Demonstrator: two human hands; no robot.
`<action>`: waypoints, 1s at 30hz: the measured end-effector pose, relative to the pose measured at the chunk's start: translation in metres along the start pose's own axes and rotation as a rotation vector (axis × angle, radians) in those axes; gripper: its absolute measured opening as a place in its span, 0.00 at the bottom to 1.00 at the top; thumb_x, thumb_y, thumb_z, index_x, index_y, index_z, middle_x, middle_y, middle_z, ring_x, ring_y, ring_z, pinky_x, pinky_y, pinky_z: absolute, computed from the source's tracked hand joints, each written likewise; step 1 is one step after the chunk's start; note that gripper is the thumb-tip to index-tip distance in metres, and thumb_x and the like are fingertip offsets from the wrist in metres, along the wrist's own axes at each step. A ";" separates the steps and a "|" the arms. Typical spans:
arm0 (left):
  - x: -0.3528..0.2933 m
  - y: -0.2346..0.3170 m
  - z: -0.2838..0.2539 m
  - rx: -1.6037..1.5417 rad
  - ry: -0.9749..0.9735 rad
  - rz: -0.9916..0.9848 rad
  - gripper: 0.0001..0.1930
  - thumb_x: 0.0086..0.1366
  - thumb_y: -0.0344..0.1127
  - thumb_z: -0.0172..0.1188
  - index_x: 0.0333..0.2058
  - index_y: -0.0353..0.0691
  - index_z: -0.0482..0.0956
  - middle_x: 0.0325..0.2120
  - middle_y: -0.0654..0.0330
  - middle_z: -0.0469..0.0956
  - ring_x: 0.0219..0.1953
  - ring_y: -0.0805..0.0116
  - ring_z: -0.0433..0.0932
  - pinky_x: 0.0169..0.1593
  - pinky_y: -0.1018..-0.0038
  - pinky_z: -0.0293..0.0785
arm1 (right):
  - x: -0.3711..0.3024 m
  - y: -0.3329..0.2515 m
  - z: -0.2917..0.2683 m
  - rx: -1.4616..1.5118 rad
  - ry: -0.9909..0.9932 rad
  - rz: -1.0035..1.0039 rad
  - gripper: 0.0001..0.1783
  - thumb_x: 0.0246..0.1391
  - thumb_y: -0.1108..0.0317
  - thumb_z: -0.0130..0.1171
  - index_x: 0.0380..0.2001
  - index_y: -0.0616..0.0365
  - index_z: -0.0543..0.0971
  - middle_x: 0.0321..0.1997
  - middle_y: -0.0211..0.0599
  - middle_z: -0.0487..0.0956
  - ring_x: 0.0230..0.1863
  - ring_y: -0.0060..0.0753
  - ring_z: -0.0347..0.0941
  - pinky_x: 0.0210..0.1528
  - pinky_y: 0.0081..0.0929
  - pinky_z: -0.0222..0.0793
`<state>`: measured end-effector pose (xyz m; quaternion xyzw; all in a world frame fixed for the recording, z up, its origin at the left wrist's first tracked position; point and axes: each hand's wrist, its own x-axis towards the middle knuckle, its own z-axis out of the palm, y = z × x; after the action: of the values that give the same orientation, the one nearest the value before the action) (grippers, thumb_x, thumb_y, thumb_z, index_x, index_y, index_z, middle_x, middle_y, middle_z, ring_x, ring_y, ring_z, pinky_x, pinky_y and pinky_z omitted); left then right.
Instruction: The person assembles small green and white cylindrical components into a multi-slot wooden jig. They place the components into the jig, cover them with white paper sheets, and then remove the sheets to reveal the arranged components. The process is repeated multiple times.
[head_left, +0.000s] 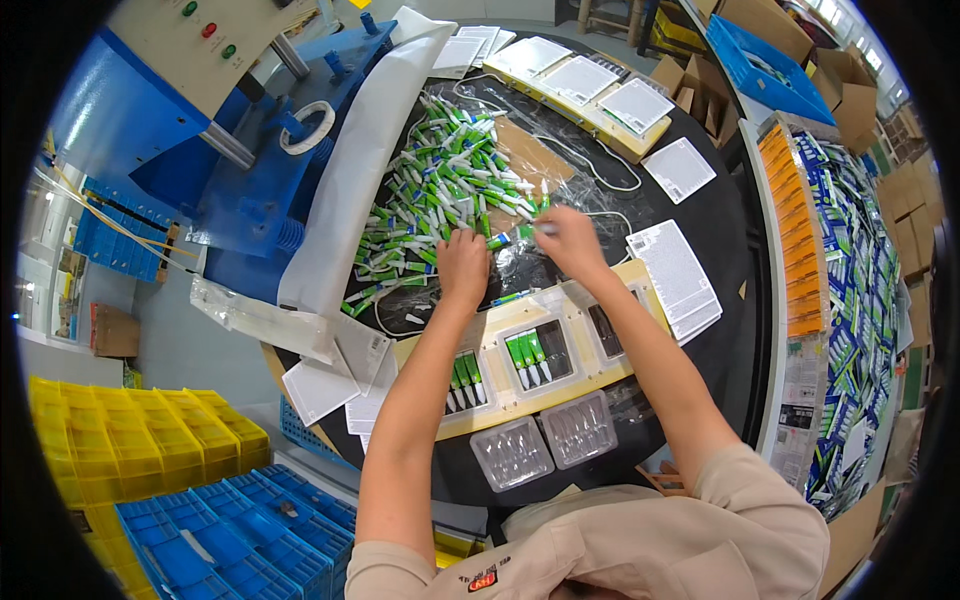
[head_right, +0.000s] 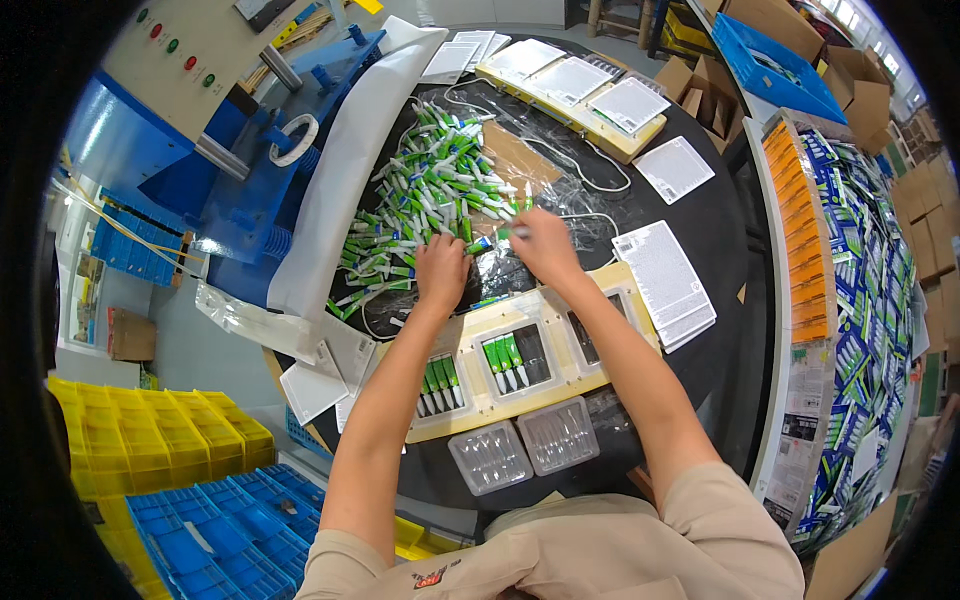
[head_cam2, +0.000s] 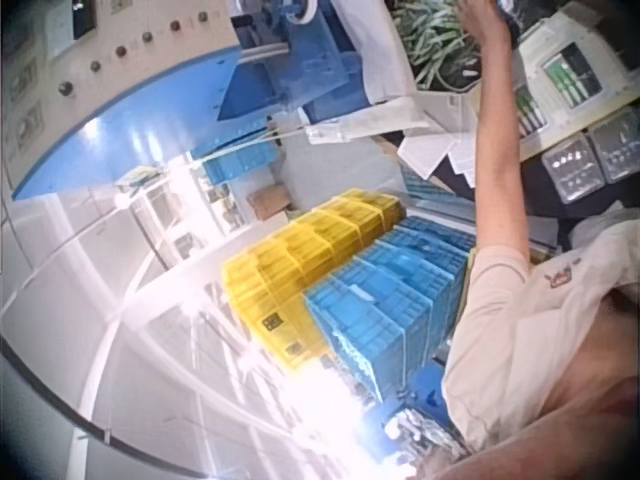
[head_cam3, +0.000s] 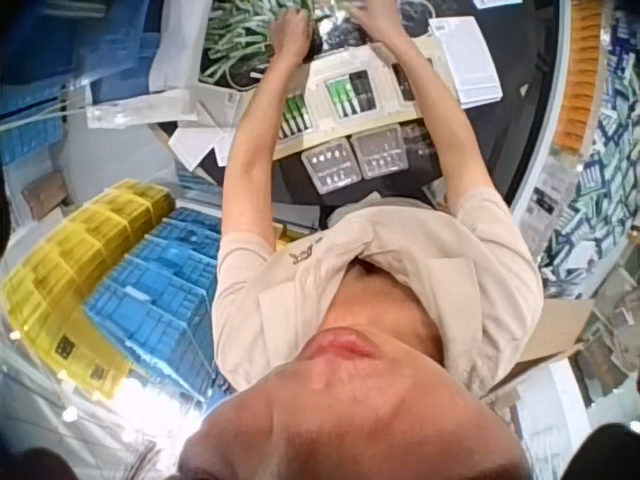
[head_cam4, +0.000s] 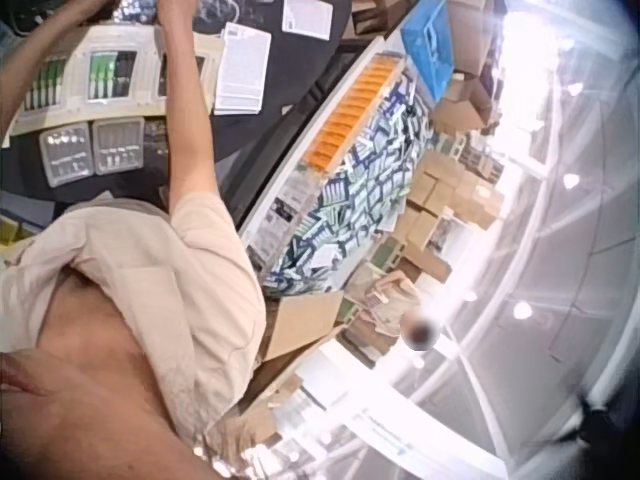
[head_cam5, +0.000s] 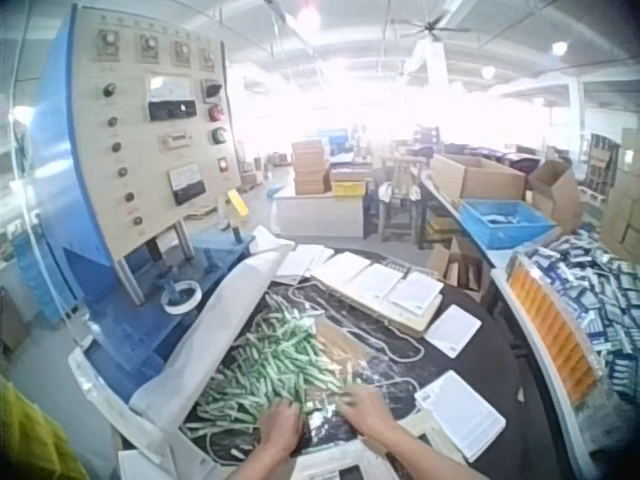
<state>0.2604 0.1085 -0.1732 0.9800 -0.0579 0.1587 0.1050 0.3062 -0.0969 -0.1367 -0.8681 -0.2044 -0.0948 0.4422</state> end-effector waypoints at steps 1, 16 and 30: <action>-0.004 0.002 -0.004 0.006 0.052 0.050 0.11 0.58 0.38 0.70 0.37 0.40 0.83 0.35 0.58 0.79 0.43 0.53 0.78 0.45 0.56 0.72 | -0.028 -0.008 -0.022 0.113 -0.002 0.073 0.09 0.49 0.70 0.68 0.32 0.62 0.84 0.35 0.48 0.83 0.35 0.46 0.82 0.36 0.36 0.77; -0.139 0.119 -0.061 -0.342 0.073 0.317 0.21 0.54 0.27 0.60 0.49 0.31 0.80 0.44 0.53 0.78 0.46 0.54 0.79 0.52 0.61 0.74 | -0.194 -0.041 -0.014 -0.133 0.115 -0.088 0.15 0.47 0.76 0.66 0.41 0.64 0.82 0.40 0.41 0.78 0.40 0.45 0.77 0.39 0.37 0.76; -0.164 0.103 -0.049 -0.233 -0.054 0.251 0.20 0.60 0.26 0.62 0.53 0.36 0.79 0.57 0.57 0.77 0.62 0.60 0.74 0.70 0.52 0.60 | -0.165 -0.043 -0.047 -0.146 -0.175 -0.106 0.17 0.51 0.71 0.65 0.46 0.57 0.83 0.49 0.38 0.78 0.49 0.42 0.72 0.47 0.40 0.68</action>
<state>0.0758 0.0324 -0.1614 0.9502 -0.2005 0.1363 0.1957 0.1397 -0.1567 -0.1347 -0.8908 -0.2806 -0.0566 0.3528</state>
